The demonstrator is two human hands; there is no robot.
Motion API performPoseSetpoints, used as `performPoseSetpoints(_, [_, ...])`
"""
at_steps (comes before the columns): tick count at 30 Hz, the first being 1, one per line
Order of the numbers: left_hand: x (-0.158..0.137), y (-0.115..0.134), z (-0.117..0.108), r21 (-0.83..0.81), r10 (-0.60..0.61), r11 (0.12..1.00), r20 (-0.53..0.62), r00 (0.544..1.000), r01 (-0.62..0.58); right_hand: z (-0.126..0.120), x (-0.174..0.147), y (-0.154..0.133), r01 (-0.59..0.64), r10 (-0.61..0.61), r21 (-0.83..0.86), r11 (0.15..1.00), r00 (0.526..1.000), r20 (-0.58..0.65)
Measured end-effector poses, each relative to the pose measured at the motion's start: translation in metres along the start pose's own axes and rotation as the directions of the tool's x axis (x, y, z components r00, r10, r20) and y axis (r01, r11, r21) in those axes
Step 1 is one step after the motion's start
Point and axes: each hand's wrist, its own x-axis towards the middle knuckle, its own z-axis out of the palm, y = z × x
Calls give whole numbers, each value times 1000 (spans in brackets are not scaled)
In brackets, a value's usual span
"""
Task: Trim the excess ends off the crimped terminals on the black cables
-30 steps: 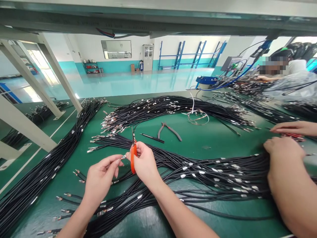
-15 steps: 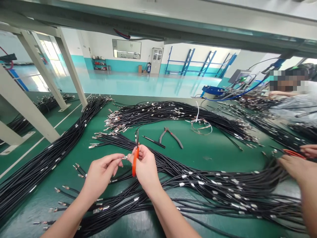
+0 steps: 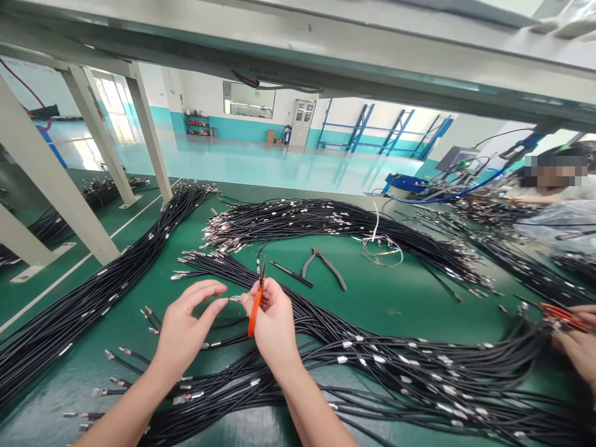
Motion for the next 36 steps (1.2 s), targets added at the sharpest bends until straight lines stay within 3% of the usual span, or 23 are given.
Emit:
performPoseSetpoints(2, [-7, 6, 5, 19, 37, 999, -43, 998, -37, 0, 0, 2, 34, -35, -19, 999, 999, -22])
performPoseSetpoints(3, [-10, 8, 8, -22, -7, 1000, -12, 1000, 7, 0, 0, 2, 50, -51, -32, 998, 998, -35])
performPoseSetpoints(5, [-15, 9, 17, -206, -205, 952, 126, 971, 227, 0, 0, 3, 67, -69, -48, 997, 996, -53])
performPoseSetpoints(6, [-17, 8, 21, -325, -317, 871, 202, 927, 369, 0, -1, 3, 71, -74, -52, 996, 996, -58])
performPoseSetpoints(8, [-18, 4, 28, -559, -467, 613, 315, 826, 559, 0, -3, 3, 74, -77, -66, 995, 996, -53])
performPoseSetpoints(10, [-17, -1, 31, -719, -513, 377, 363, 778, 584, 2, -5, 3, 74, -77, -106, 992, 997, -26])
performPoseSetpoints(11, [-16, -3, 32, -765, -517, 305, 367, 773, 567, 3, -6, 2, 75, -77, -136, 988, 997, -6])
performPoseSetpoints(13, [-15, -6, 32, -807, -527, 250, 351, 774, 536, 5, -6, 2, 87, -81, -203, 975, 996, 38])
performPoseSetpoints(19, [-12, -8, 29, -784, -522, 346, 296, 800, 516, -4, 6, -7, 158, -100, -445, 881, 983, 151])
performPoseSetpoints(21, [-12, -8, 29, -765, -514, 378, 295, 805, 522, -13, 13, -17, 237, -113, -600, 764, 965, 238])
performPoseSetpoints(24, [-12, -9, 29, -725, -502, 435, 297, 812, 534, -27, 19, -33, 402, -103, -784, 473, 909, 403])
performPoseSetpoints(26, [-12, -11, 30, -696, -497, 470, 299, 815, 542, -34, 19, -41, 491, -62, -812, 314, 864, 499])
performPoseSetpoints(30, [-14, -14, 32, -644, -482, 524, 316, 817, 558, -43, 18, -46, 605, 28, -782, 151, 788, 615])
performPoseSetpoints(36, [-15, -15, 32, -570, -465, 598, 325, 823, 563, -47, 19, -37, 652, 49, -758, -3, 757, 651])
